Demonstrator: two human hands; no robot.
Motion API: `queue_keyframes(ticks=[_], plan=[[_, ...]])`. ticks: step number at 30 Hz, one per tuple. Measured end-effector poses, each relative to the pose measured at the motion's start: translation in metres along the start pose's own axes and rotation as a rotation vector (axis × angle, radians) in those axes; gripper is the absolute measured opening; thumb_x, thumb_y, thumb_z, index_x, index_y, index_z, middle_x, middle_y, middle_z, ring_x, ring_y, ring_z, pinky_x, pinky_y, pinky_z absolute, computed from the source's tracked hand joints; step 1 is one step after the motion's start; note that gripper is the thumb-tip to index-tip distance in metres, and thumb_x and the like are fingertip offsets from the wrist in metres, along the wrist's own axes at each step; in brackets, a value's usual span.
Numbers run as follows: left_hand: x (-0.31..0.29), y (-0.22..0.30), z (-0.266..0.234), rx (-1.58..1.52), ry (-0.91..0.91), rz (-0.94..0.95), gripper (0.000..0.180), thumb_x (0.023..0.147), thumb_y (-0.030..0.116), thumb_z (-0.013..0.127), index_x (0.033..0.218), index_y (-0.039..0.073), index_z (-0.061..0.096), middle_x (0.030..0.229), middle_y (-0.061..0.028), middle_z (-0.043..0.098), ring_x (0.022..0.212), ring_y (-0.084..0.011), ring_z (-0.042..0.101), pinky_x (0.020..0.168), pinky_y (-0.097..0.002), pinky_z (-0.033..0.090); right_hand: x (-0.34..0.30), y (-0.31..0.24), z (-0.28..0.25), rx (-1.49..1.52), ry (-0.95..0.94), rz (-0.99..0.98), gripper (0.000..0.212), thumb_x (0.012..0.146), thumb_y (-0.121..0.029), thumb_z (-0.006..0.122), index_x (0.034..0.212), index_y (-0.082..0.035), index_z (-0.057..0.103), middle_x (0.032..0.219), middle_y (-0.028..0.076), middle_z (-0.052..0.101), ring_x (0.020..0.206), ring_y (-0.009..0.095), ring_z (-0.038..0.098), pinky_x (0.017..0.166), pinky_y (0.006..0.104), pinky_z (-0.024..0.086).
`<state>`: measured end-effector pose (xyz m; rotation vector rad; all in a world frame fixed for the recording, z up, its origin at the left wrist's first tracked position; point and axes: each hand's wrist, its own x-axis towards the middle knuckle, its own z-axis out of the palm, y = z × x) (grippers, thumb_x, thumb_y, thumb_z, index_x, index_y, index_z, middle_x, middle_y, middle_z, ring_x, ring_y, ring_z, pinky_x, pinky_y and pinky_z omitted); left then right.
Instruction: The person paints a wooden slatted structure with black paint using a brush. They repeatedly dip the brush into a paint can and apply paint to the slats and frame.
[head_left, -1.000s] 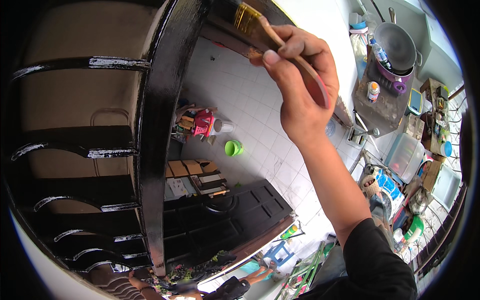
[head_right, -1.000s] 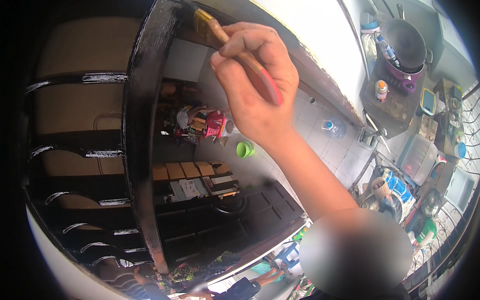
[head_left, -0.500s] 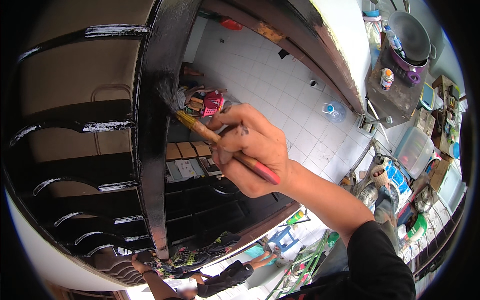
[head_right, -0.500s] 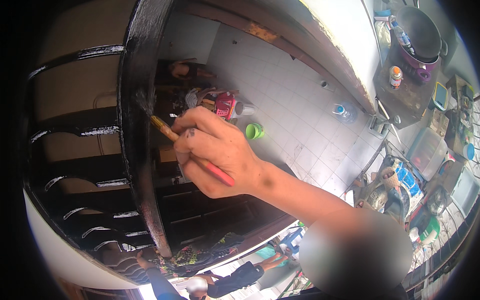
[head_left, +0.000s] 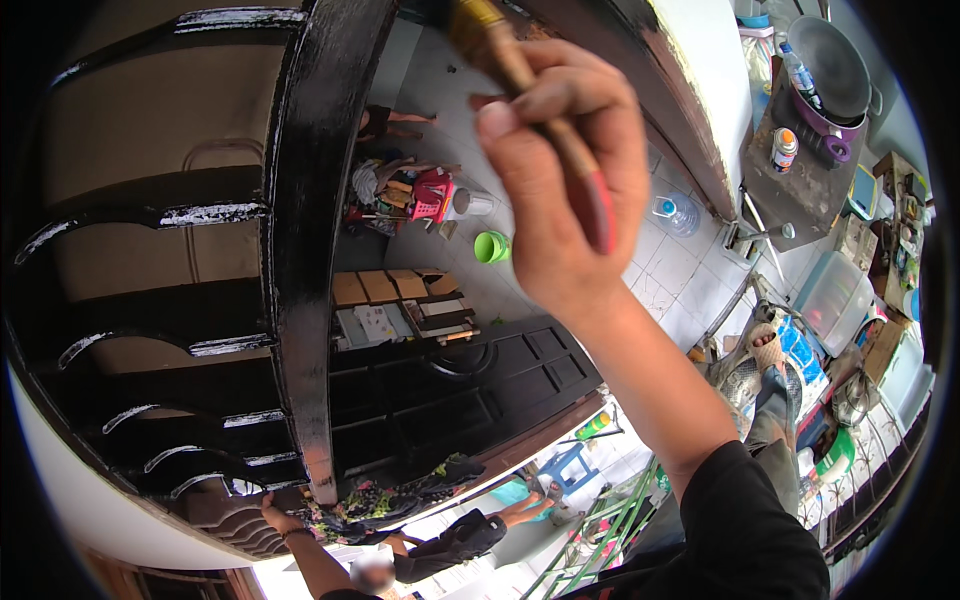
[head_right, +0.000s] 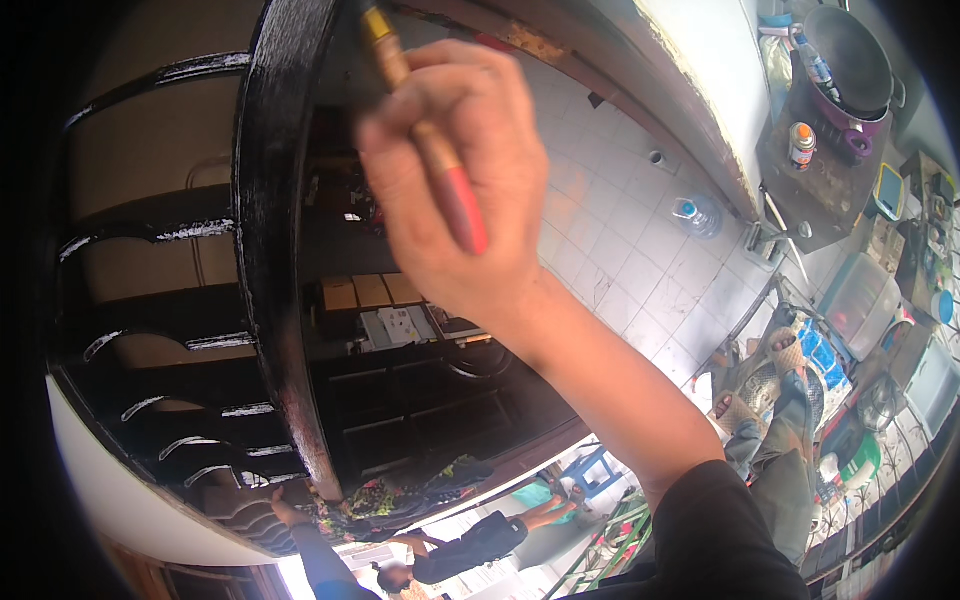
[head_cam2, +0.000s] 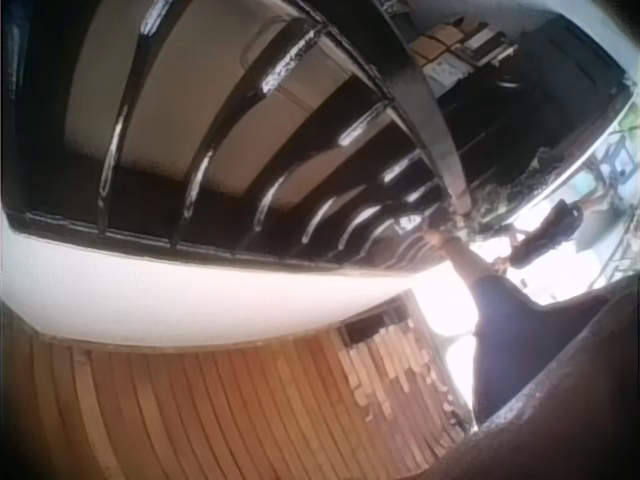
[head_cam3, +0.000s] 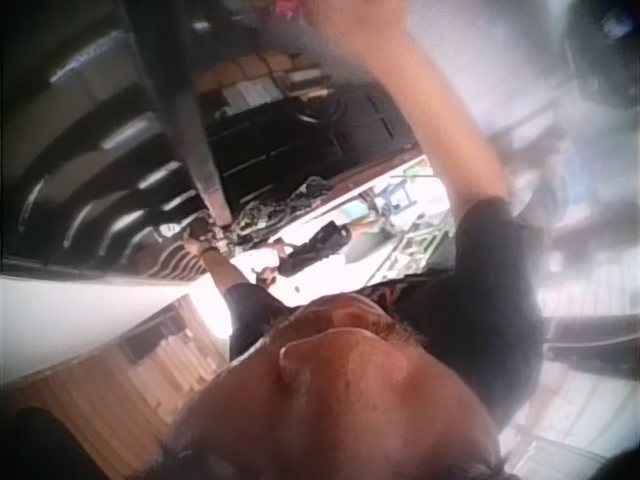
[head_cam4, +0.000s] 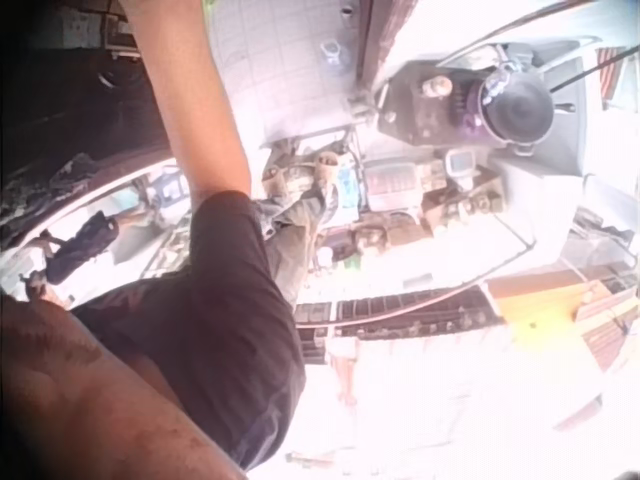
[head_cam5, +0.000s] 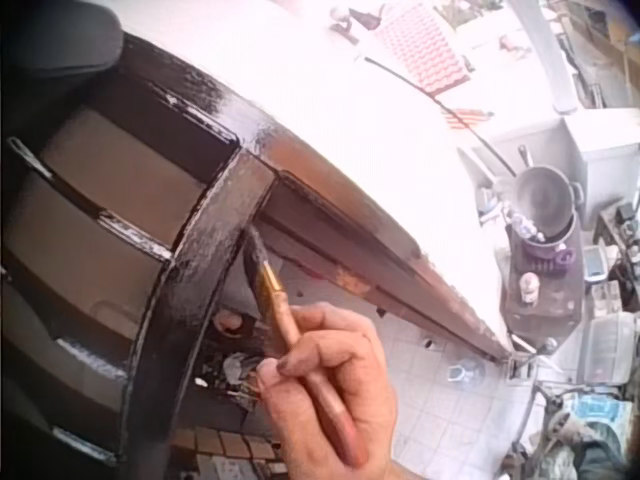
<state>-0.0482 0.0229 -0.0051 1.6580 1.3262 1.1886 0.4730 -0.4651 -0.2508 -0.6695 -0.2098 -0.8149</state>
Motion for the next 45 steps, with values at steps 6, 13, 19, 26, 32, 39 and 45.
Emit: queue_keyframes(ticks=[6,13,19,26,32,39,45], plan=[[-0.004,0.001,0.000,0.003,0.034,-0.007,0.021,0.078,0.024,0.062,0.091,0.007,0.064,0.091,-0.0082,0.070,0.081,-0.0282,0.069,0.075,-0.0416,0.057,-0.035,-0.017,-0.011,0.161,-0.103,0.118,0.023,0.070,0.010,0.065,0.090,-0.002,0.059,0.103,0.020,0.058,0.085,0.027,0.062,0.075,0.0328,0.051],[-0.001,0.002,0.003,0.022,0.008,0.011,0.021,0.079,0.023,0.062,0.091,0.007,0.065,0.091,-0.0082,0.071,0.080,-0.0272,0.069,0.074,-0.0413,0.057,-0.048,-0.017,0.005,0.078,-0.293,0.020,0.025,0.067,0.008,0.067,0.088,-0.004,0.060,0.104,0.017,0.057,0.091,0.034,0.061,0.075,0.0352,0.052],[-0.015,0.001,0.015,0.032,0.019,0.076,0.021,0.079,0.023,0.062,0.090,0.006,0.065,0.091,-0.0081,0.071,0.080,-0.0276,0.069,0.074,-0.0414,0.057,-0.023,-0.031,-0.004,0.408,0.249,0.400,0.017,0.078,0.005,0.067,0.092,-0.002,0.059,0.102,0.016,0.059,0.090,0.028,0.061,0.073,0.0357,0.052],[-0.008,0.003,0.001,0.008,0.038,0.026,0.022,0.078,0.023,0.062,0.092,0.006,0.065,0.090,-0.0084,0.071,0.080,-0.0281,0.069,0.075,-0.0407,0.057,-0.067,-0.038,-0.009,0.616,-0.150,0.594,0.023,0.081,0.002,0.064,0.097,-0.002,0.048,0.111,0.020,0.054,0.102,0.027,0.063,0.080,0.0375,0.062],[-0.025,0.006,0.022,0.022,0.042,0.074,0.022,0.078,0.022,0.061,0.093,0.006,0.065,0.091,-0.0094,0.071,0.081,-0.0285,0.070,0.076,-0.0409,0.057,-0.039,-0.021,0.008,0.315,-0.050,0.349,0.017,0.081,0.003,0.063,0.095,0.000,0.053,0.109,0.017,0.057,0.096,0.025,0.063,0.082,0.0344,0.056],[-0.011,0.001,0.008,-0.049,-0.042,-0.032,0.025,0.078,0.022,0.062,0.095,0.005,0.066,0.093,-0.0097,0.071,0.082,-0.0291,0.070,0.079,-0.0419,0.057,-0.045,-0.027,-0.002,0.117,0.032,0.283,0.016,0.079,0.005,0.064,0.091,-0.003,0.058,0.106,0.017,0.057,0.091,0.021,0.063,0.077,0.0312,0.051],[-0.011,0.004,0.015,-0.037,-0.017,0.003,0.025,0.078,0.022,0.062,0.095,0.004,0.066,0.094,-0.0103,0.071,0.083,-0.0296,0.070,0.079,-0.0417,0.057,-0.063,-0.050,0.015,0.061,-0.281,0.111,0.019,0.069,0.007,0.069,0.083,-0.004,0.061,0.104,0.021,0.060,0.089,0.025,0.066,0.079,0.0308,0.052]])
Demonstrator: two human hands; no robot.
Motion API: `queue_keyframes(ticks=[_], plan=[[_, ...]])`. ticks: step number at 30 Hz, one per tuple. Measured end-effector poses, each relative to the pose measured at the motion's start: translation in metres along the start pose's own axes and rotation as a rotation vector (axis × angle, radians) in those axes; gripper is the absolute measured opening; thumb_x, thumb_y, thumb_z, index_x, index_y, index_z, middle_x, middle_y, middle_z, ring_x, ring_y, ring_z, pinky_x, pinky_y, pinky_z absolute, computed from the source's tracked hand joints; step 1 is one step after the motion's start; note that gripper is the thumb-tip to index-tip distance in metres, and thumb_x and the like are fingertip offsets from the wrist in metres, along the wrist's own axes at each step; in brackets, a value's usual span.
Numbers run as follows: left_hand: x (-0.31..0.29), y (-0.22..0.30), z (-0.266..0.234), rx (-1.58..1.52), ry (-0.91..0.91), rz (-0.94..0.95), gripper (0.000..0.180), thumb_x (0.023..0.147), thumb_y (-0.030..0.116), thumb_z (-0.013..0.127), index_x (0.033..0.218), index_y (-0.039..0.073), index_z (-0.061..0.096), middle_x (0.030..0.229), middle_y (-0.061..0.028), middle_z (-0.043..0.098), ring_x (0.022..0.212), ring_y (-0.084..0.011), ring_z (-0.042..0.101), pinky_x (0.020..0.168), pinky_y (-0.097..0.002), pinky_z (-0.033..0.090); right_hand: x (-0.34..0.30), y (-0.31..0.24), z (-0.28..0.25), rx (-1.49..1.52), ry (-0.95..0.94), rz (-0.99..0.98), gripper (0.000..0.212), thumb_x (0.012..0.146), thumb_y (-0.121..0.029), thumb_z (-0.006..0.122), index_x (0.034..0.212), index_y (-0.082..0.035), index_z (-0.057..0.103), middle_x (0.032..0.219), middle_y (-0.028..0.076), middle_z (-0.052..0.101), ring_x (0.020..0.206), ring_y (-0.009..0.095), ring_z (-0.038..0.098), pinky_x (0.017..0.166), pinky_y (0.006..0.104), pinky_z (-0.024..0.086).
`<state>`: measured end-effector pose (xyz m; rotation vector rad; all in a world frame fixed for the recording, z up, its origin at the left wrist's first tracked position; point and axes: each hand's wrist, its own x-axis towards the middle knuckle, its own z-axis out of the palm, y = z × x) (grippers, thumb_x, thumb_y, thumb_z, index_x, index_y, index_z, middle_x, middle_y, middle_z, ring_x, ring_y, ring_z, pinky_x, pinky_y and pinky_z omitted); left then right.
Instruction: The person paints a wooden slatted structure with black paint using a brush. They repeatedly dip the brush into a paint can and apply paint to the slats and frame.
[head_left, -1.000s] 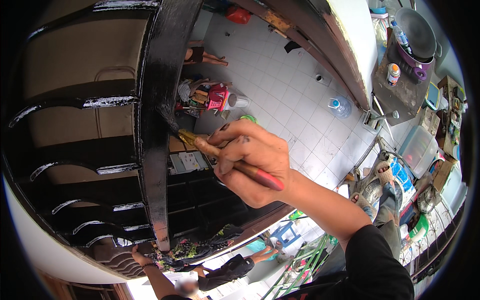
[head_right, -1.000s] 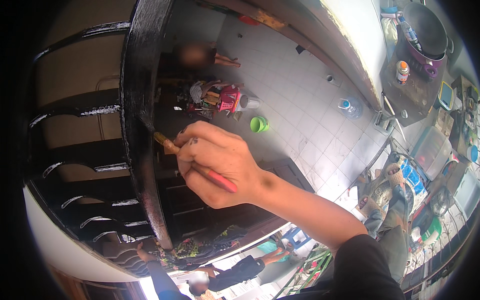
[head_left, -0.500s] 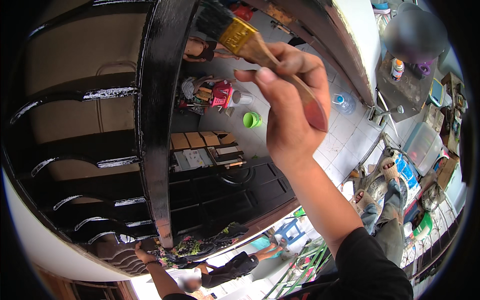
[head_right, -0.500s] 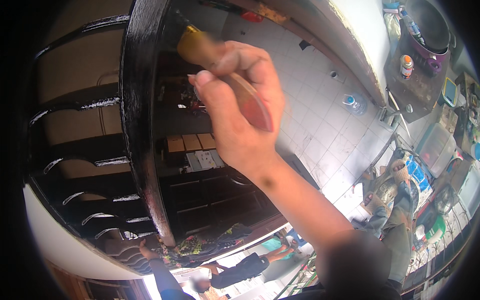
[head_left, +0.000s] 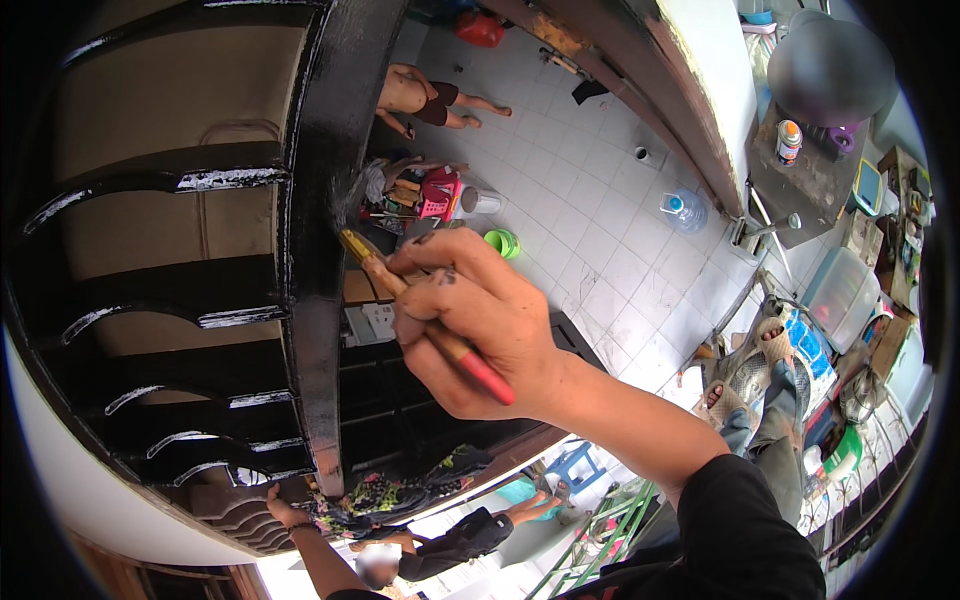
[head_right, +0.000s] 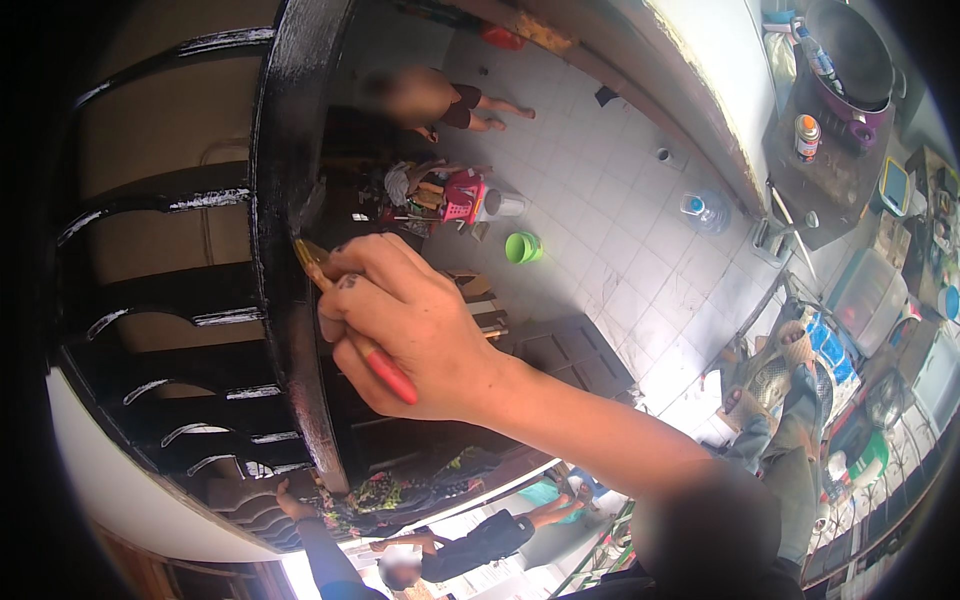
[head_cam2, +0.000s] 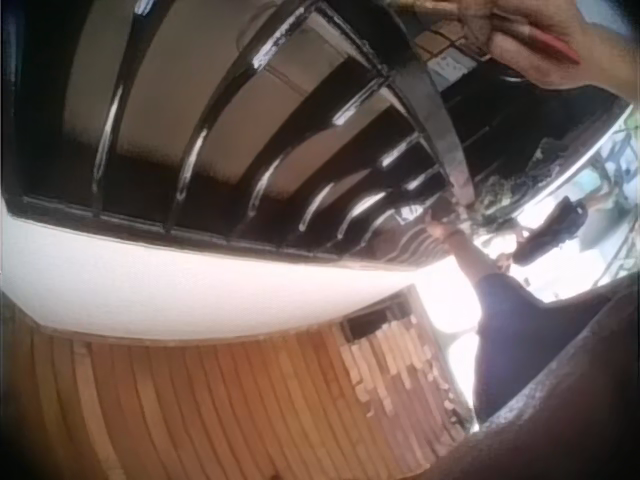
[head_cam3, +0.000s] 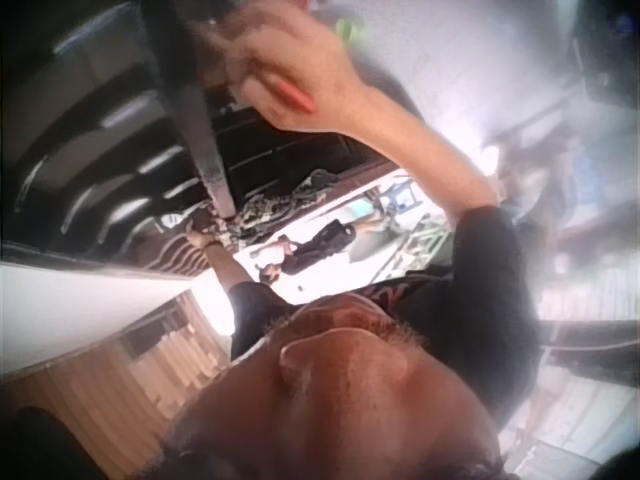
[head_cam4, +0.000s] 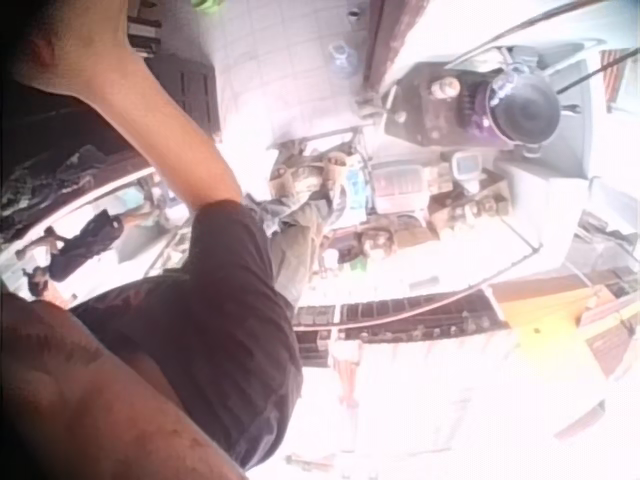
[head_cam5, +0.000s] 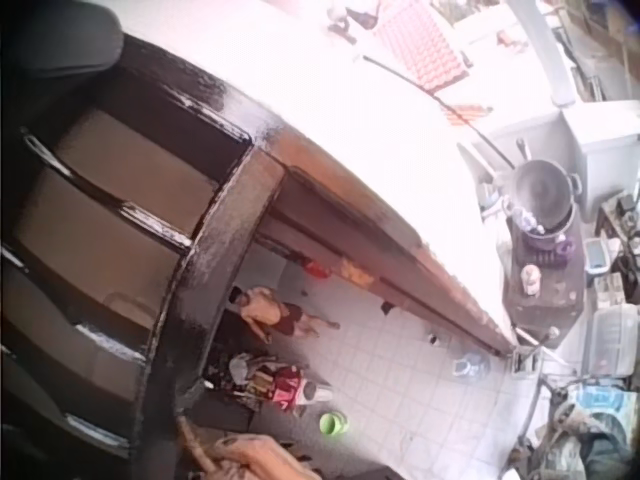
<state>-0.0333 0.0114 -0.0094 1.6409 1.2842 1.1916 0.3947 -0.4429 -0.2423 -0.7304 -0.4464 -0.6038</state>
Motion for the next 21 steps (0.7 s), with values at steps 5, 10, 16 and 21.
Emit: queue_keyframes(ticks=[5,10,16,21], plan=[[-0.008,0.002,0.001,0.025,0.017,0.030,0.024,0.078,0.022,0.062,0.093,0.004,0.066,0.093,-0.0104,0.071,0.083,-0.0294,0.070,0.078,-0.0411,0.057,0.028,0.014,-0.019,-0.023,0.332,-0.001,0.016,0.072,0.009,0.066,0.081,-0.003,0.061,0.107,0.019,0.062,0.099,0.023,0.064,0.083,0.0332,0.052],[-0.003,0.003,0.001,0.031,0.066,0.014,0.022,0.077,0.022,0.062,0.090,0.005,0.065,0.090,-0.0095,0.071,0.081,-0.0285,0.069,0.077,-0.0408,0.057,0.027,0.014,-0.023,-0.012,-0.073,-0.016,0.018,0.064,0.009,0.068,0.077,-0.003,0.066,0.101,0.015,0.064,0.089,0.024,0.068,0.078,0.0314,0.054],[-0.016,0.001,0.009,0.027,0.019,0.061,0.020,0.077,0.021,0.062,0.089,0.005,0.065,0.090,-0.0091,0.071,0.080,-0.0281,0.069,0.077,-0.0403,0.057,0.083,0.036,-0.070,0.140,-0.328,0.001,0.008,0.071,0.002,0.063,0.076,-0.004,0.065,0.073,0.004,0.062,0.070,0.020,0.063,0.062,0.0322,0.050],[-0.002,0.002,0.002,0.027,0.071,0.039,0.021,0.077,0.021,0.062,0.090,0.005,0.065,0.091,-0.0095,0.071,0.081,-0.0285,0.069,0.077,-0.0404,0.056,0.127,0.056,-0.113,0.255,-0.481,-0.163,0.023,0.085,0.009,0.060,0.102,-0.006,0.058,0.113,0.017,0.055,0.091,0.026,0.064,0.078,0.0352,0.054]])
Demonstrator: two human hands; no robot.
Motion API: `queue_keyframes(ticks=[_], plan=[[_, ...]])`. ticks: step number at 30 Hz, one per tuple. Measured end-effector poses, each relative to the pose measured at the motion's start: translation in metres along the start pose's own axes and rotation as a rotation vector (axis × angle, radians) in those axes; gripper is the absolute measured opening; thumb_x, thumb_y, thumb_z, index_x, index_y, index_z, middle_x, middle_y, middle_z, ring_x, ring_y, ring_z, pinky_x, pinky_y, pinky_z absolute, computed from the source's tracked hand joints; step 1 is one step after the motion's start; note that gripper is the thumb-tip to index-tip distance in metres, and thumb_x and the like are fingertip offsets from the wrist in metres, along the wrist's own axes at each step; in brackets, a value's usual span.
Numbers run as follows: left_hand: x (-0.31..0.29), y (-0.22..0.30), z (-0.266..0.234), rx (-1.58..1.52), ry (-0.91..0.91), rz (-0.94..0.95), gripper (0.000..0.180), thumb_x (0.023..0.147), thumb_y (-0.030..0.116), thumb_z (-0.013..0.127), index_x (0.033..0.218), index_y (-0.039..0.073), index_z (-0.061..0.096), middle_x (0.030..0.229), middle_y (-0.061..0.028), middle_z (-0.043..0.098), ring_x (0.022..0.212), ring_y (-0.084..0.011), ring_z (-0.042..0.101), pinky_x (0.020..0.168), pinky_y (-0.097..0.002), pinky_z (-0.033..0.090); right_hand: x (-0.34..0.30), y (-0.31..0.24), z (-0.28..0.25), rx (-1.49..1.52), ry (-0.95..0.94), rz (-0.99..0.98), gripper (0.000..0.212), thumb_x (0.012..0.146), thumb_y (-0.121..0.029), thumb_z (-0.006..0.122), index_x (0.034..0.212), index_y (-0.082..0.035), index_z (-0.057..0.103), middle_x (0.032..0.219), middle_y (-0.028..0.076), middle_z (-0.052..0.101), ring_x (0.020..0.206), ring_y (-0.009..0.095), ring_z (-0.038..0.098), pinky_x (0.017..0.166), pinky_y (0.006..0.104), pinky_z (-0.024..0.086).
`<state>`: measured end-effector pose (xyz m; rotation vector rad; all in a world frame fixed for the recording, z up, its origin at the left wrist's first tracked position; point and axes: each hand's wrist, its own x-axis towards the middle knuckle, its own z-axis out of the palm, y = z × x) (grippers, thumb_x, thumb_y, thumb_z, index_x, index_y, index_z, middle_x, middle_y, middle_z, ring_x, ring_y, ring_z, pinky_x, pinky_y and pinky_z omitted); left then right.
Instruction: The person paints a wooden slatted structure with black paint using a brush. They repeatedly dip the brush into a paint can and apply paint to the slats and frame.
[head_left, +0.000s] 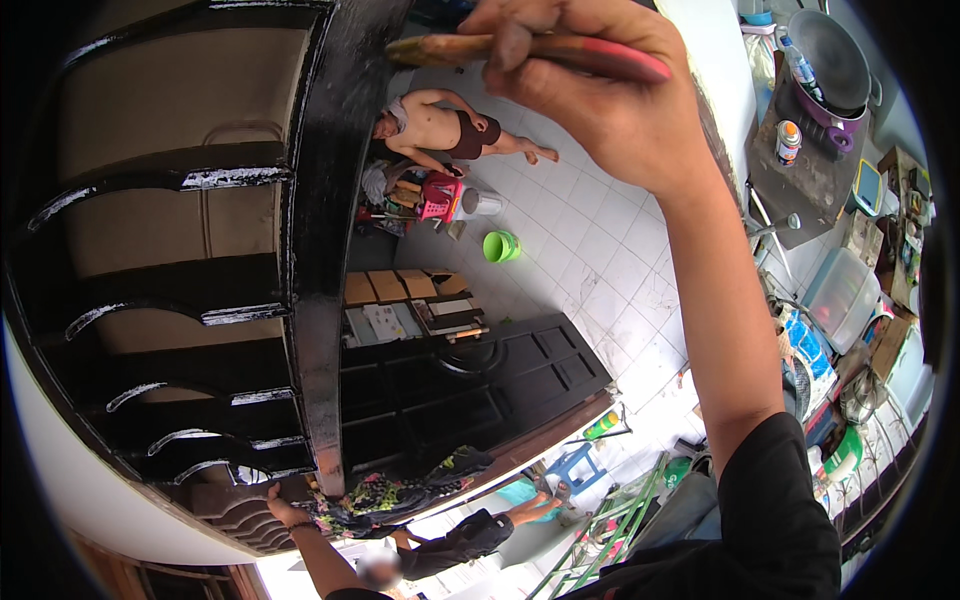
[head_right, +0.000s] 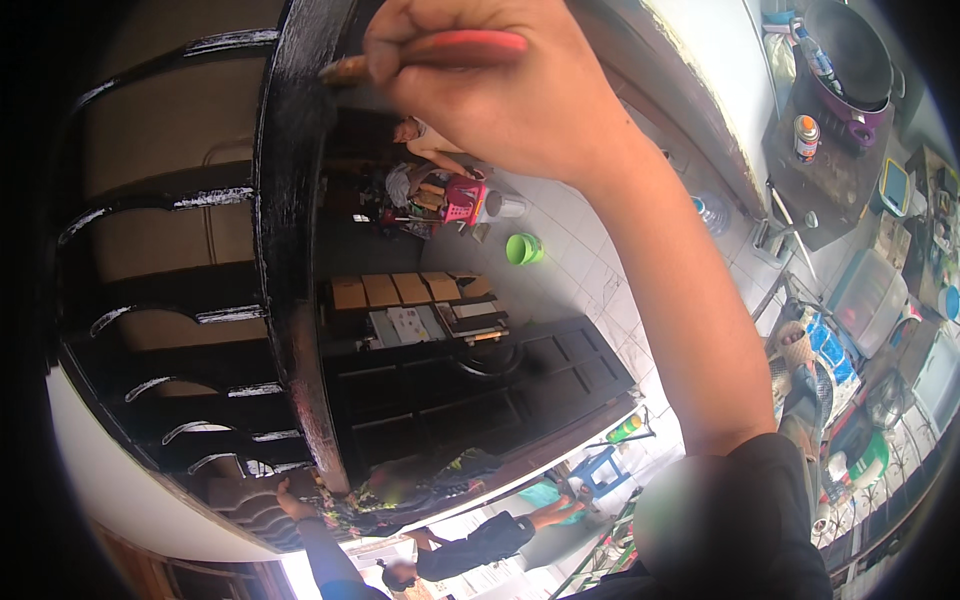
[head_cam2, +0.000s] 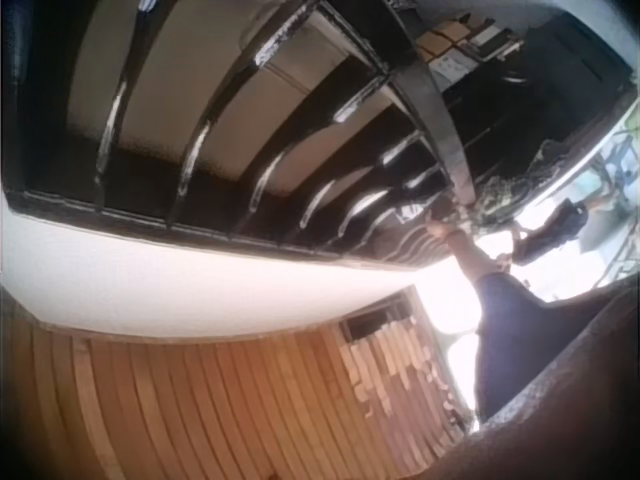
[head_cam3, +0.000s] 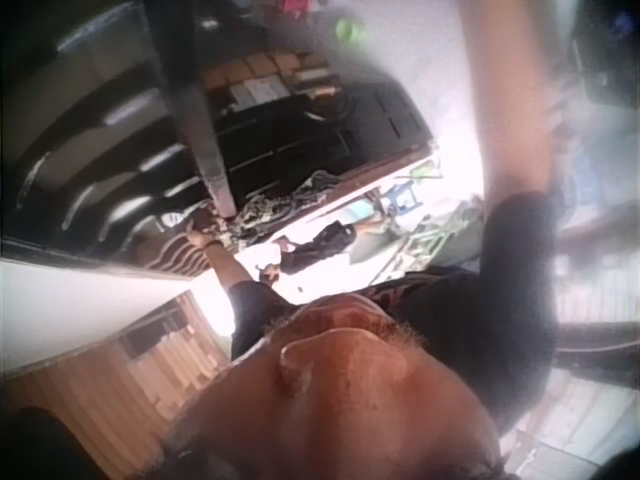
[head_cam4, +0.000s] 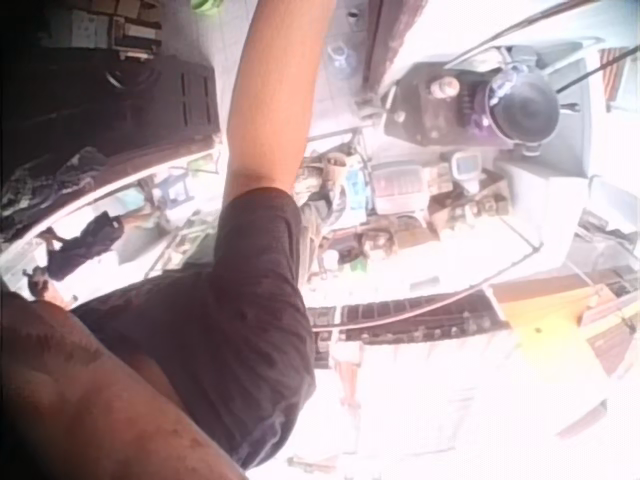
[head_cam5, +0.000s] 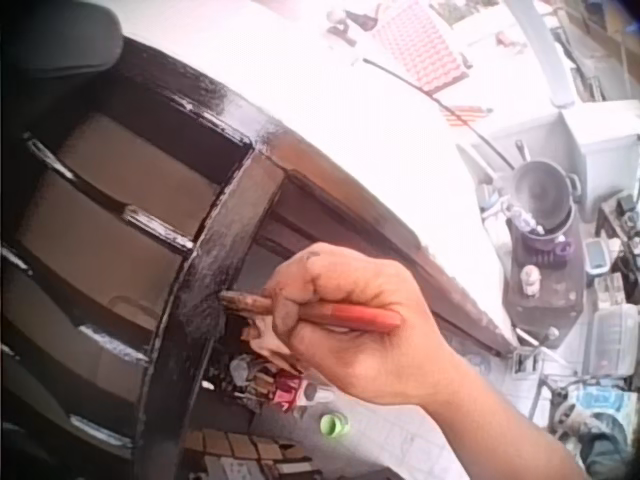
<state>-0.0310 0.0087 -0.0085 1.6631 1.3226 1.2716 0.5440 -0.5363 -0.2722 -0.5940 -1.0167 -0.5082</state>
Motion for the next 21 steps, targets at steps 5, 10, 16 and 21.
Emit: queue_keyframes(ticks=[5,10,16,21], plan=[[0.004,-0.009,-0.008,-0.030,-0.011,-0.058,0.022,0.077,0.021,0.063,0.091,0.004,0.065,0.091,-0.0096,0.071,0.082,-0.0289,0.069,0.078,-0.0403,0.057,-0.019,-0.001,0.070,-0.320,0.583,0.006,0.022,0.075,0.006,0.067,0.092,-0.007,0.063,0.099,0.011,0.061,0.090,0.025,0.064,0.078,0.0345,0.052],[-0.005,0.002,0.009,0.017,0.039,-0.039,0.021,0.077,0.020,0.065,0.091,0.004,0.066,0.091,-0.0093,0.071,0.081,-0.0291,0.069,0.076,-0.0413,0.057,-0.059,0.002,0.175,-0.384,0.445,0.092,0.033,0.066,0.010,0.072,0.093,-0.007,0.062,0.124,0.019,0.051,0.116,0.038,0.053,0.081,0.0386,0.056],[0.001,0.002,0.000,0.001,0.065,-0.042,0.020,0.076,0.017,0.067,0.091,0.004,0.067,0.092,-0.0100,0.071,0.082,-0.0298,0.070,0.077,-0.0411,0.058,-0.104,-0.024,0.242,-0.090,0.265,0.261,0.034,0.069,0.007,0.074,0.097,-0.009,0.062,0.127,0.018,0.049,0.118,0.041,0.051,0.084,0.0392,0.060],[-0.006,0.003,0.009,-0.046,0.010,-0.002,0.022,0.076,0.016,0.065,0.094,0.003,0.067,0.095,-0.0107,0.072,0.084,-0.0301,0.070,0.081,-0.0413,0.058,-0.130,-0.041,0.234,0.150,-0.307,0.270,0.027,0.071,0.000,0.073,0.096,-0.008,0.064,0.117,0.011,0.059,0.114,0.029,0.057,0.077,0.0368,0.059]])
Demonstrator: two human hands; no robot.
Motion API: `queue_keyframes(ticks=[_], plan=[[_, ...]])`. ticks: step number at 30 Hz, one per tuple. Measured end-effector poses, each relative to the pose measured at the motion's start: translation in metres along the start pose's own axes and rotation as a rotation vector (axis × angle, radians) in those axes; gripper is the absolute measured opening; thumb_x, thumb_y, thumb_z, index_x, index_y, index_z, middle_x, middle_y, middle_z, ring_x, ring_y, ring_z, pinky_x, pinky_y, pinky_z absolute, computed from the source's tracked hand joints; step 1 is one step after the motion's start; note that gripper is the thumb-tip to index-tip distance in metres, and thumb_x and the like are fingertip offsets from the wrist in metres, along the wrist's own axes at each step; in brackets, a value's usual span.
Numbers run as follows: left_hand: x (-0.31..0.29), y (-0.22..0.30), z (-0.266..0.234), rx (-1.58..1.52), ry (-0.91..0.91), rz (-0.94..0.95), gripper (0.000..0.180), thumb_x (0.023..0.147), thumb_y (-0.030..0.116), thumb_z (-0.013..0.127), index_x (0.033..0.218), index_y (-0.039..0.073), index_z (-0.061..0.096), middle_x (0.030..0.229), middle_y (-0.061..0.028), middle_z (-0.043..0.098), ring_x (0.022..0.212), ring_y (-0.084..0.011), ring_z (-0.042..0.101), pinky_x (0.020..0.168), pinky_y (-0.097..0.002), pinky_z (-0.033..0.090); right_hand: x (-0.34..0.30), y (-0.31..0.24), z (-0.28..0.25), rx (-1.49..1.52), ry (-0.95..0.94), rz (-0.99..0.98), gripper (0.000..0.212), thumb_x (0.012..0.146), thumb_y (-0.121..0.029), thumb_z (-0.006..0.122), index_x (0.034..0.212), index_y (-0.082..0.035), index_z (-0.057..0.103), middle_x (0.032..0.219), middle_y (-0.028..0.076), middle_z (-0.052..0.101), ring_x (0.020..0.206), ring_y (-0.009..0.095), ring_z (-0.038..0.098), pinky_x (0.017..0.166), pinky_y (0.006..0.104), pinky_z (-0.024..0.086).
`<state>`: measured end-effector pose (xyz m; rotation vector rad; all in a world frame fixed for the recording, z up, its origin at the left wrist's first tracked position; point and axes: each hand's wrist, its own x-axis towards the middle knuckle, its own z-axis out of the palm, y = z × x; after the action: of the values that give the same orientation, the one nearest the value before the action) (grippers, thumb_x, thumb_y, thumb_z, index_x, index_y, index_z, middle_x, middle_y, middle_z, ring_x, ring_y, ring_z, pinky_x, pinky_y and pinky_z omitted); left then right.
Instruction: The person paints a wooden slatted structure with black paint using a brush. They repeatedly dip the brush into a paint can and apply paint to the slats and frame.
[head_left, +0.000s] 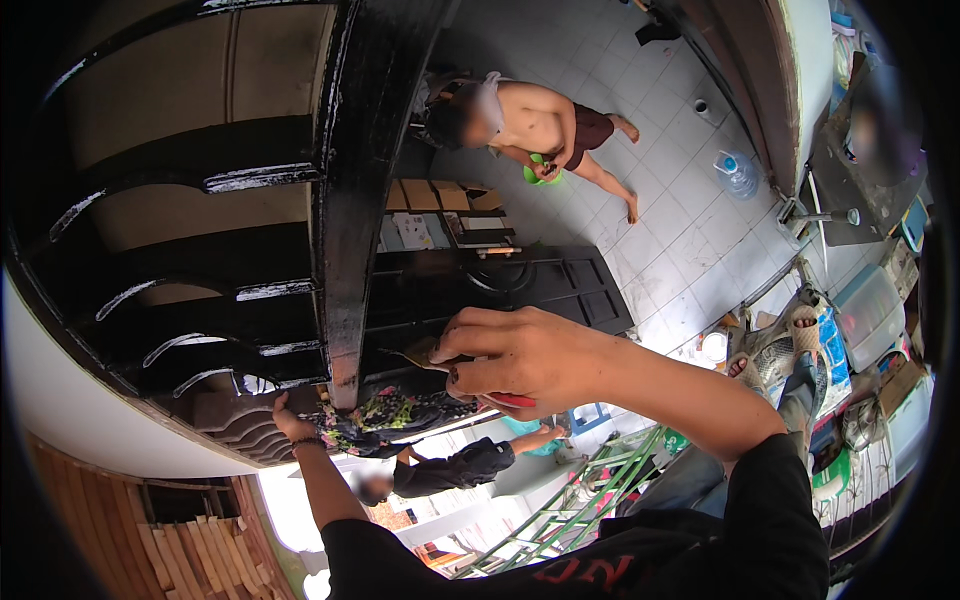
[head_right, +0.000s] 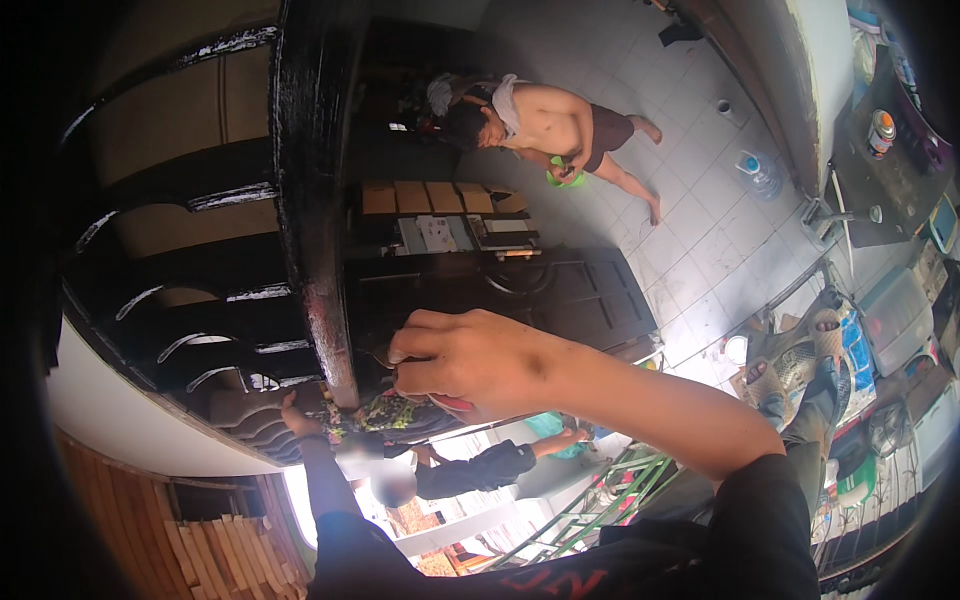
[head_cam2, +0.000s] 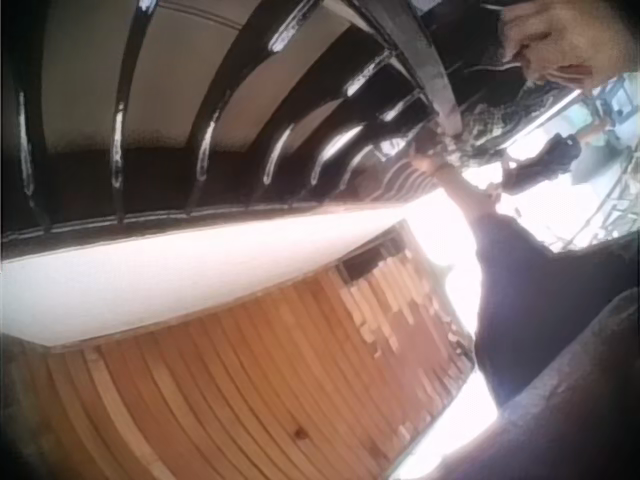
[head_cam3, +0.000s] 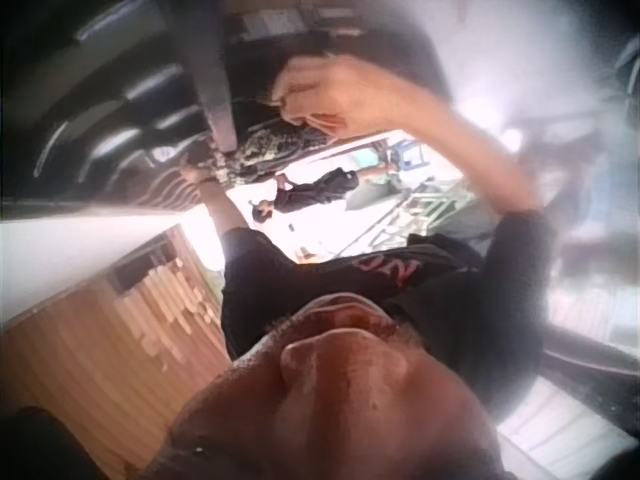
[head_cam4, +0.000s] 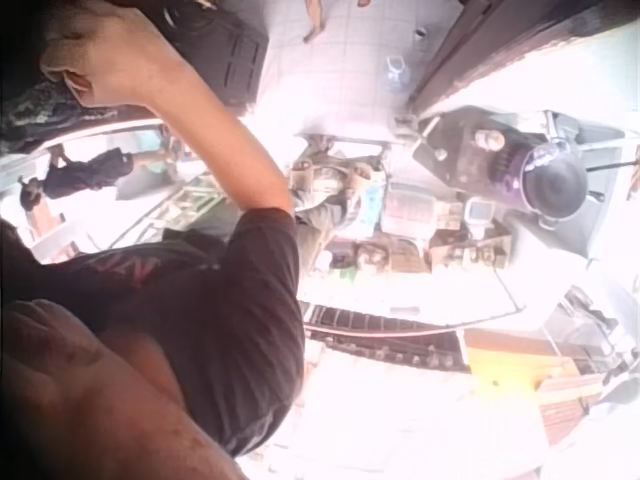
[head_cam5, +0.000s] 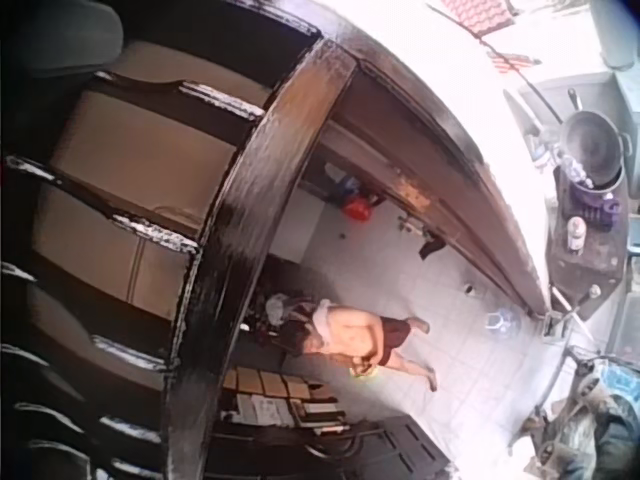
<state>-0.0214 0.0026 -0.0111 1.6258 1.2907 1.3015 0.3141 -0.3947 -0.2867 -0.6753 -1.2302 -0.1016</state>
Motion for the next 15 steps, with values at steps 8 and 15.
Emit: queue_keyframes(ticks=[8,15], plan=[[0.005,-0.003,-0.015,0.023,0.011,-0.046,0.021,0.078,0.018,0.065,0.094,0.004,0.067,0.094,-0.0101,0.071,0.086,-0.0286,0.070,0.082,-0.0417,0.057,0.025,-0.001,-0.073,-0.431,0.639,-0.093,0.015,0.081,0.007,0.072,0.083,-0.004,0.063,0.113,0.025,0.065,0.100,0.032,0.067,0.081,0.0374,0.056],[0.009,0.001,-0.008,0.044,0.023,-0.063,0.020,0.078,0.017,0.066,0.094,0.004,0.066,0.093,-0.0098,0.071,0.084,-0.0280,0.069,0.079,-0.0418,0.057,0.025,0.008,0.016,-0.236,0.483,-0.025,0.030,0.073,0.002,0.072,0.097,-0.007,0.057,0.121,0.018,0.052,0.113,0.036,0.054,0.081,0.0373,0.057]])
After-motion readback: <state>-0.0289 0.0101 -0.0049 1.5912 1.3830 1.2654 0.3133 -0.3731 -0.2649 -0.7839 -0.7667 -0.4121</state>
